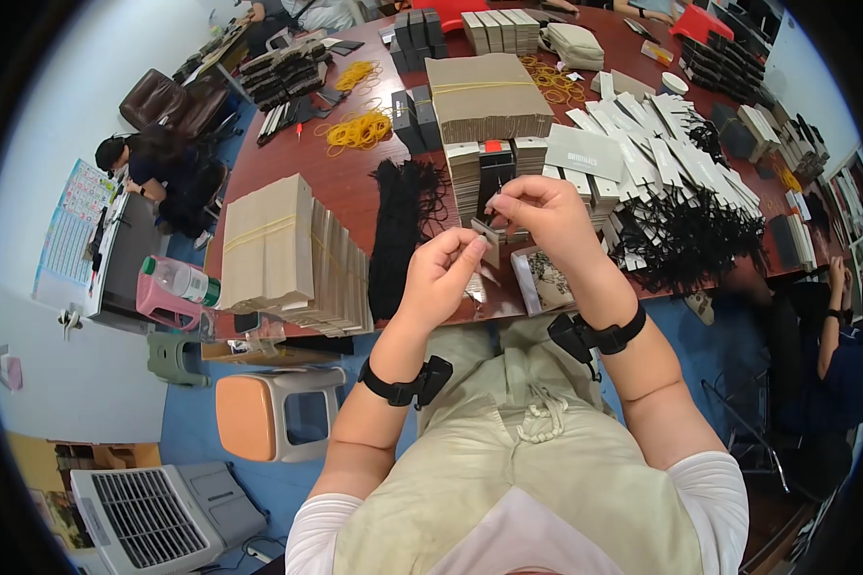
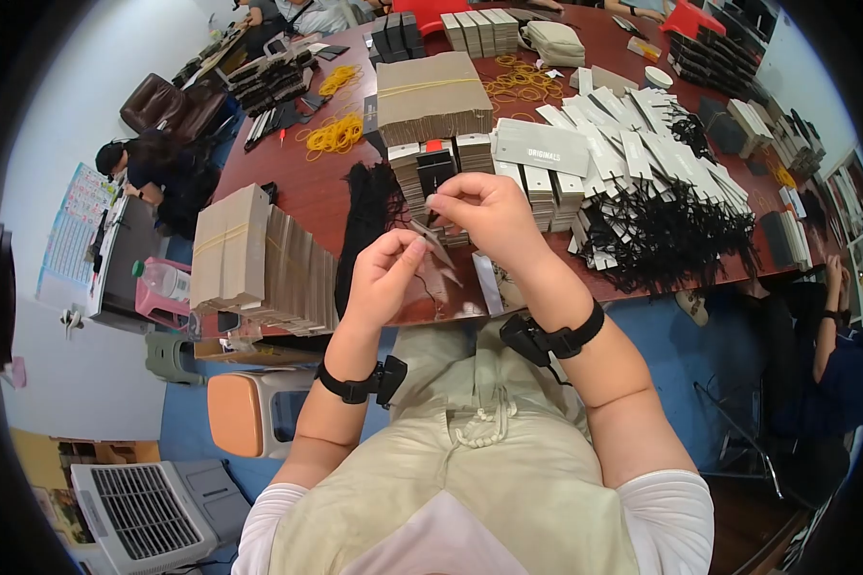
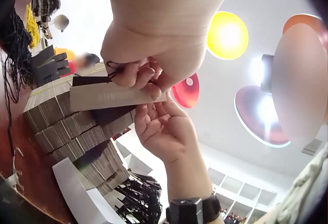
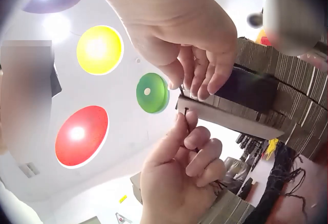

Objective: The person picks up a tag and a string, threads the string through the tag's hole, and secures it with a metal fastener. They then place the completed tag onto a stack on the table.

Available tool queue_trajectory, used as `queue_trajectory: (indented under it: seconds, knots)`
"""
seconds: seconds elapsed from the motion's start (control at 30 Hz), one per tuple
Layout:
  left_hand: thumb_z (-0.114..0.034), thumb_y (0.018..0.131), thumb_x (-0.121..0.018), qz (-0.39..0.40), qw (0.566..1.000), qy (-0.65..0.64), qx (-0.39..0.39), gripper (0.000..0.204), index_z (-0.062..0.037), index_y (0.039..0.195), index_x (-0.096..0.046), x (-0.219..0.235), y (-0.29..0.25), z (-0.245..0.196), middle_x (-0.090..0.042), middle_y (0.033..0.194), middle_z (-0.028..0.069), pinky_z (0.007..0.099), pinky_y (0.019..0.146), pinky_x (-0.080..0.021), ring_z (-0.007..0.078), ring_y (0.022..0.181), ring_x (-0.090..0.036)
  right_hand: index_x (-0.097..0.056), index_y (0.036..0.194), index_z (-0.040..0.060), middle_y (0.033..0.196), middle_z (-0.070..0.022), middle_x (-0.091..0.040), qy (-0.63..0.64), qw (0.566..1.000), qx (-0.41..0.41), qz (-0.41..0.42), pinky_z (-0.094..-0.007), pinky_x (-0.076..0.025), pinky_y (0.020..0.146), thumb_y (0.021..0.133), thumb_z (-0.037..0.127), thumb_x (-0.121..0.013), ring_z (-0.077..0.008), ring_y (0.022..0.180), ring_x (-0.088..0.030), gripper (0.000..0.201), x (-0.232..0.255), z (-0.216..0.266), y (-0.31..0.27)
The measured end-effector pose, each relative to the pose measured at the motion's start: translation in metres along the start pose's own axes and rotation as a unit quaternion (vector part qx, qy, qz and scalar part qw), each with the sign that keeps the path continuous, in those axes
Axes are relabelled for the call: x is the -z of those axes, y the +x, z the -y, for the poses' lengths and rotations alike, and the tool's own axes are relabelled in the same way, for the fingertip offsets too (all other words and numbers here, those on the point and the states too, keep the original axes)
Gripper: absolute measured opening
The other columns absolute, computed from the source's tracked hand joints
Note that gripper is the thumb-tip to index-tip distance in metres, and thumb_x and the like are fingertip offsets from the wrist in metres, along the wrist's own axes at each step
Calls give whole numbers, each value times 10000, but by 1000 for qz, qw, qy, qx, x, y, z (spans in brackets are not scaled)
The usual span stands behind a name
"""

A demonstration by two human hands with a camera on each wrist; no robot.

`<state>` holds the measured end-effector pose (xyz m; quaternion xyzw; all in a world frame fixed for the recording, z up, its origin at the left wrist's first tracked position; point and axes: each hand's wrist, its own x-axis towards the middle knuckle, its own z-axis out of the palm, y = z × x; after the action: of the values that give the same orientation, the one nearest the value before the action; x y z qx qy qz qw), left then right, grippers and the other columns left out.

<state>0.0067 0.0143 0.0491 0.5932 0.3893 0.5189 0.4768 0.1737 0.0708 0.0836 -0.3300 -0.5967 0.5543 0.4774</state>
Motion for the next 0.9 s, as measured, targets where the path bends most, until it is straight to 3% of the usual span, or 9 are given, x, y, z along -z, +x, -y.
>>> queue_trajectory:
  seconds: [0.27, 0.47, 0.57, 0.67, 0.8, 0.9]
  knots:
    - [-130, 904, -535, -13, 999, 16, 28, 134, -13, 907, -601, 5, -2, 6, -540, 750, -37, 176, 614, -377, 33, 678, -453, -595, 759, -5, 666, -15, -564, -166, 977, 107, -75, -221, -424, 559, 829, 76, -596, -82, 599, -525, 107, -1, 0, -8]
    - [-127, 905, -536, -18, 999, -23, 21, 136, -12, 925, -606, 5, -2, 11, -541, 751, -33, 171, 593, -367, 28, 646, -441, -591, 847, 12, 723, -32, -582, 101, 993, 37, -40, -218, -403, 531, 852, 118, -585, -90, 597, -511, 107, 0, -14, -9]
    - [-115, 910, -528, 9, 994, -76, 83, 148, 5, 951, -604, 7, -5, 8, -541, 745, -25, 171, 567, -363, 28, 609, -436, -585, 910, 8, 792, -64, -607, 328, 945, -20, -1, -226, -395, 526, 864, 114, -554, -104, 619, -512, 119, 0, -9, -7]
    - [-106, 913, -521, 2, 990, -107, 88, 193, 25, 1031, -602, 8, -7, 17, -544, 743, -11, 178, 562, -378, 44, 584, -445, -588, 959, -4, 835, -87, -618, 410, 910, -25, 49, -238, -394, 533, 860, 105, -537, -118, 638, -511, 156, 5, -4, -7]
    - [-60, 907, -509, -55, 992, -95, 68, 245, 17, 1126, -590, 6, -7, 16, -541, 722, 2, 191, 588, -396, 58, 614, -454, -520, 1137, -21, 814, -93, -616, 456, 884, -44, 98, -251, -391, 537, 859, 109, -537, -123, 614, -491, 307, 15, -11, -7]
    - [-39, 895, -520, -98, 993, -57, 31, 249, 3, 1127, -600, 12, -8, 17, -546, 780, 4, 193, 627, -407, 71, 664, -475, -513, 1155, 4, 803, -69, -611, 452, 888, -58, 66, -237, -374, 528, 870, 94, -520, -119, 575, -458, 299, 21, -22, -12]
